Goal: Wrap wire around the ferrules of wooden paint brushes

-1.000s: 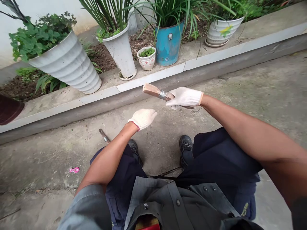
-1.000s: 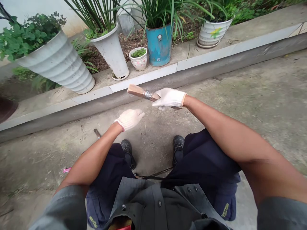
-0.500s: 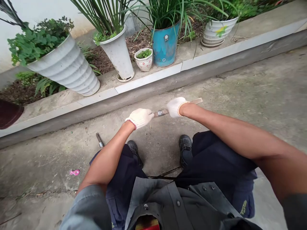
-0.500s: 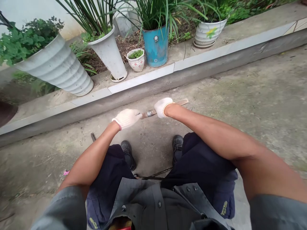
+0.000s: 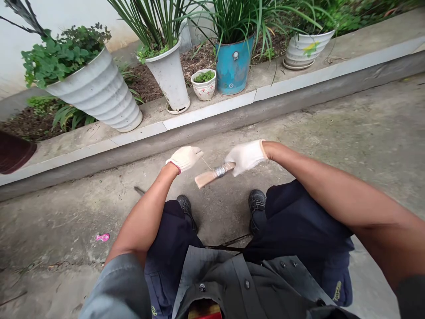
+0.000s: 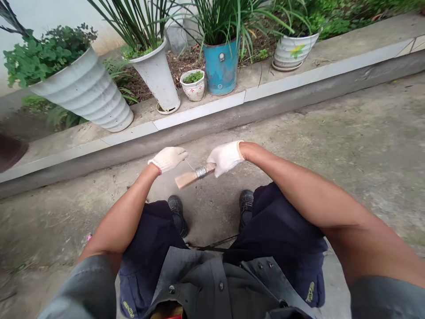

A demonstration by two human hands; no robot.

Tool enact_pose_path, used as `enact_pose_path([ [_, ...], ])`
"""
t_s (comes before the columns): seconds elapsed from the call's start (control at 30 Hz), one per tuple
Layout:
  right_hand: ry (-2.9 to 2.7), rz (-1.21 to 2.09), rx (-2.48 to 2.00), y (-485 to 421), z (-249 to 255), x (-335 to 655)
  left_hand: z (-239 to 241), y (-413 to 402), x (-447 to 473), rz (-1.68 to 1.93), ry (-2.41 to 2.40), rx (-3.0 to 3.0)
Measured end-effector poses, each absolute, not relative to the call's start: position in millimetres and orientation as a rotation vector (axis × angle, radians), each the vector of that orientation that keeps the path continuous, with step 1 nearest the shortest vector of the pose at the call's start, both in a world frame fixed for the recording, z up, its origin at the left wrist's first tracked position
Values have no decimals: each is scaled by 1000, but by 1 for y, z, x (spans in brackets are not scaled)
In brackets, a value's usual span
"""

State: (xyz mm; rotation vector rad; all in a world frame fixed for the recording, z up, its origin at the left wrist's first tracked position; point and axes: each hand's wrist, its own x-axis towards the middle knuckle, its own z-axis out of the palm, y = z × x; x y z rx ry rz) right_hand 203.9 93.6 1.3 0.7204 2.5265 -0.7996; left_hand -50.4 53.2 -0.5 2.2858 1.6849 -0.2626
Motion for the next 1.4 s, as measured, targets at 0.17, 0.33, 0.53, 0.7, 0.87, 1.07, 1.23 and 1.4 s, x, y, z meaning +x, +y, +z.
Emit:
enact_pose_path([
  [0.17,2390,-410,972,99,-29,186,3,44,-31,-357,1724,2218],
  [0.33,2379,-362,1306,131,-29,180,5,33,-9,-381,1704,2259],
  [0.53,2595,-850,1518,129,4,188,10,38,-22,-268,1679,2252],
  [0.7,2602,-1255,1160,107,27,202,13,52,-51,-120,1709,2202],
  [0.87,2534,-859,821,96,11,199,13,56,-67,-154,1741,2252],
  [1.07,2425,-442,1142,103,-23,174,16,46,-49,-278,1758,2238],
  [1.23,2446,-362,1298,129,-20,167,17,36,-32,-333,1706,2211],
  [1.4,2553,-951,1344,122,1,171,17,34,-38,-287,1734,2212],
])
